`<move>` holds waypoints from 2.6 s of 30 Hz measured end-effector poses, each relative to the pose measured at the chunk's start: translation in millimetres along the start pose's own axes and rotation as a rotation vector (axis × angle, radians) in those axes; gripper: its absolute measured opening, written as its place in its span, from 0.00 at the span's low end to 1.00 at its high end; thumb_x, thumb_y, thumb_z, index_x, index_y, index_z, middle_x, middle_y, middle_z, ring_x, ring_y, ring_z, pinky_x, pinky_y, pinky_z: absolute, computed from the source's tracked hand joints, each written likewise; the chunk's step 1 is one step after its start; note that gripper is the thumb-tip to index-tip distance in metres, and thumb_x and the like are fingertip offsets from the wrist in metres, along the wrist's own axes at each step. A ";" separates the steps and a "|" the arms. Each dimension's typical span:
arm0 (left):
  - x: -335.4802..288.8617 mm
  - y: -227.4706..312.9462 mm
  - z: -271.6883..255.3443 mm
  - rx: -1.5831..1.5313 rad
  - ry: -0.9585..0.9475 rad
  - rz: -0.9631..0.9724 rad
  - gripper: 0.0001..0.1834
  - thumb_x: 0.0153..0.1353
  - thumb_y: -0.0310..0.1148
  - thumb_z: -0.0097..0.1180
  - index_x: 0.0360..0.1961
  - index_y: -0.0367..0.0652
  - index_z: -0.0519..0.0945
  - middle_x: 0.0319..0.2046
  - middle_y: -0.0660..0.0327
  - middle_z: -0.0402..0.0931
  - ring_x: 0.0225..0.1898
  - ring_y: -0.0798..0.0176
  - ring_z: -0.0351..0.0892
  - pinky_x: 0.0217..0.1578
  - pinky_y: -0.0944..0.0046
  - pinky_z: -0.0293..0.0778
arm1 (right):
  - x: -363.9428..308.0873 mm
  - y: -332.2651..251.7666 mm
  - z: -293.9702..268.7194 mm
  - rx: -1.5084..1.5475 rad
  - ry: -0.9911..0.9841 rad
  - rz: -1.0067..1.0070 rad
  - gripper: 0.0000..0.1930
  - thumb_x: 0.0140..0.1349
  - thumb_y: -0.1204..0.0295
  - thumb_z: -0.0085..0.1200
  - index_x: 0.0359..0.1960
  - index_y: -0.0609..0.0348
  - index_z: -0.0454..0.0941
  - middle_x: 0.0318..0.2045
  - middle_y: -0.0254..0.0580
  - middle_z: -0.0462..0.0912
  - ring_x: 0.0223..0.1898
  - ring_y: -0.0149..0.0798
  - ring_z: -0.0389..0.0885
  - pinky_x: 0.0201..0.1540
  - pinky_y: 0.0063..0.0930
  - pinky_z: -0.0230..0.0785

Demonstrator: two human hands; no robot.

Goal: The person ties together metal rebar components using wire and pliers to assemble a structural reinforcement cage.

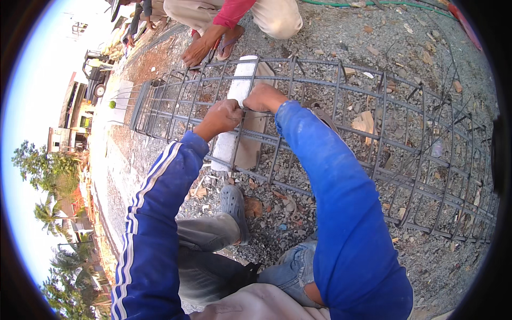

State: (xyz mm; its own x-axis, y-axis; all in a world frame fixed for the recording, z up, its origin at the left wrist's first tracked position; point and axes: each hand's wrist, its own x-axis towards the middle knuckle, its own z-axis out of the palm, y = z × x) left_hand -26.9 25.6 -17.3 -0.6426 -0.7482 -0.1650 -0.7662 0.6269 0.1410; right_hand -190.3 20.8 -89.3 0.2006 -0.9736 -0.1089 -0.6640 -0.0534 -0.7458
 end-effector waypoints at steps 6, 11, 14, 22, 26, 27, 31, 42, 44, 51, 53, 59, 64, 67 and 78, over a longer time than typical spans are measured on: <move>-16.4 -0.1 -13.7 0.388 -0.021 0.257 0.10 0.62 0.33 0.47 0.41 0.39 0.70 0.25 0.48 0.78 0.29 0.40 0.79 0.29 0.43 0.72 | -49.8 -46.3 -34.5 -0.202 0.095 0.025 0.15 0.49 0.68 0.56 0.38 0.59 0.86 0.42 0.53 0.85 0.47 0.51 0.84 0.48 0.40 0.75; -7.0 -17.1 -8.9 0.401 0.095 0.493 0.12 0.58 0.29 0.48 0.43 0.41 0.70 0.31 0.55 0.77 0.33 0.48 0.80 0.33 0.49 0.73 | -46.8 -49.3 -51.7 -0.349 0.030 0.068 0.14 0.47 0.71 0.55 0.35 0.60 0.85 0.39 0.55 0.85 0.44 0.51 0.84 0.46 0.40 0.76; 1.5 -30.0 -8.9 0.389 0.178 0.627 0.14 0.55 0.29 0.49 0.45 0.43 0.71 0.32 0.58 0.75 0.35 0.52 0.79 0.37 0.53 0.73 | -56.2 -65.6 -56.5 -0.272 0.017 0.148 0.13 0.47 0.72 0.54 0.34 0.62 0.85 0.37 0.56 0.85 0.43 0.53 0.84 0.46 0.42 0.76; 29.1 -63.9 -5.3 0.188 0.211 0.966 0.15 0.52 0.31 0.52 0.43 0.43 0.73 0.30 0.59 0.73 0.33 0.55 0.77 0.36 0.55 0.72 | -71.5 -74.1 -23.3 -0.297 0.047 0.210 0.12 0.51 0.70 0.53 0.35 0.62 0.84 0.37 0.58 0.84 0.43 0.58 0.82 0.49 0.46 0.73; 29.8 -74.7 6.8 -0.162 0.277 0.975 0.17 0.54 0.34 0.59 0.45 0.43 0.74 0.33 0.58 0.75 0.35 0.53 0.78 0.37 0.54 0.74 | -80.5 -77.7 -30.5 -0.204 0.063 0.279 0.13 0.55 0.67 0.51 0.38 0.55 0.85 0.39 0.52 0.84 0.45 0.56 0.81 0.53 0.45 0.71; 28.3 -77.1 7.6 -0.246 0.292 0.968 0.17 0.55 0.34 0.60 0.46 0.43 0.75 0.34 0.57 0.75 0.36 0.52 0.78 0.37 0.54 0.74 | -79.9 -77.7 -27.5 -0.197 0.089 0.295 0.13 0.55 0.67 0.51 0.39 0.53 0.85 0.40 0.51 0.84 0.45 0.55 0.81 0.52 0.45 0.72; 32.2 -86.5 23.4 -0.368 0.274 0.924 0.15 0.57 0.35 0.62 0.45 0.45 0.79 0.39 0.57 0.78 0.39 0.51 0.78 0.41 0.57 0.74 | -70.7 -79.5 -22.8 -0.155 0.122 0.396 0.15 0.56 0.67 0.50 0.43 0.49 0.85 0.41 0.49 0.84 0.45 0.54 0.81 0.51 0.44 0.72; 14.7 -82.3 47.4 -0.368 0.454 0.875 0.06 0.58 0.29 0.60 0.37 0.45 0.78 0.40 0.62 0.79 0.49 0.57 0.77 0.61 0.41 0.61 | -54.0 -92.4 -13.9 -0.619 0.115 0.518 0.16 0.58 0.67 0.46 0.43 0.41 0.85 0.43 0.41 0.85 0.46 0.50 0.81 0.50 0.44 0.73; 14.1 -76.5 49.2 -0.325 0.455 0.832 0.07 0.58 0.28 0.59 0.37 0.44 0.76 0.41 0.61 0.79 0.49 0.57 0.77 0.63 0.37 0.57 | -56.1 -85.6 -15.3 -0.590 0.189 0.464 0.16 0.57 0.67 0.47 0.43 0.41 0.85 0.43 0.41 0.85 0.46 0.50 0.81 0.50 0.45 0.73; 14.5 -74.3 38.5 -0.427 0.346 0.796 0.08 0.58 0.25 0.57 0.39 0.44 0.74 0.43 0.58 0.78 0.50 0.53 0.77 0.63 0.31 0.54 | -55.9 -65.7 -14.5 -0.471 0.247 0.340 0.18 0.54 0.70 0.48 0.43 0.38 0.86 0.41 0.45 0.85 0.46 0.52 0.82 0.53 0.44 0.72; 11.9 -68.7 36.8 -0.436 0.385 0.790 0.08 0.58 0.25 0.57 0.38 0.45 0.74 0.43 0.58 0.78 0.50 0.52 0.77 0.63 0.31 0.54 | -55.3 -63.7 -19.7 -0.477 0.163 0.340 0.16 0.56 0.68 0.49 0.44 0.39 0.85 0.41 0.43 0.85 0.46 0.51 0.82 0.52 0.44 0.72; 13.5 -70.3 36.6 -0.348 0.365 0.806 0.07 0.59 0.24 0.56 0.38 0.44 0.74 0.43 0.58 0.79 0.49 0.53 0.78 0.64 0.32 0.53 | -55.6 -69.7 -24.9 -0.589 0.114 0.244 0.12 0.57 0.64 0.53 0.40 0.42 0.85 0.39 0.43 0.85 0.43 0.51 0.82 0.49 0.45 0.74; 16.2 -76.5 40.1 -0.323 0.352 0.866 0.06 0.59 0.24 0.56 0.37 0.43 0.74 0.43 0.58 0.79 0.48 0.55 0.79 0.65 0.34 0.53 | -51.2 -62.2 -10.2 -0.519 0.198 0.288 0.11 0.54 0.62 0.57 0.39 0.43 0.86 0.39 0.46 0.85 0.44 0.52 0.82 0.48 0.43 0.74; 12.1 -72.2 37.5 -0.260 0.423 0.901 0.06 0.57 0.23 0.57 0.36 0.42 0.74 0.42 0.58 0.78 0.49 0.55 0.78 0.66 0.36 0.54 | -47.2 -60.3 -11.7 -0.407 0.181 0.438 0.12 0.53 0.59 0.59 0.39 0.44 0.86 0.40 0.47 0.84 0.45 0.52 0.82 0.48 0.44 0.74; -4.6 -53.7 26.8 -0.290 0.589 0.663 0.06 0.54 0.27 0.59 0.33 0.41 0.76 0.36 0.57 0.74 0.43 0.51 0.71 0.46 0.51 0.63 | -49.5 -50.3 -37.1 -0.359 0.075 0.456 0.12 0.53 0.58 0.58 0.36 0.43 0.87 0.40 0.46 0.85 0.44 0.50 0.83 0.48 0.44 0.75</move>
State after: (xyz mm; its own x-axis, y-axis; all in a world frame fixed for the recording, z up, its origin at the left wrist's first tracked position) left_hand 17.2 1.1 -50.2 -0.7830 -0.2960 0.5470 -0.1615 0.9461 0.2809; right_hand -193.6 63.5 -22.0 -0.2053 -0.9282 -0.3103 -0.8766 0.3154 -0.3635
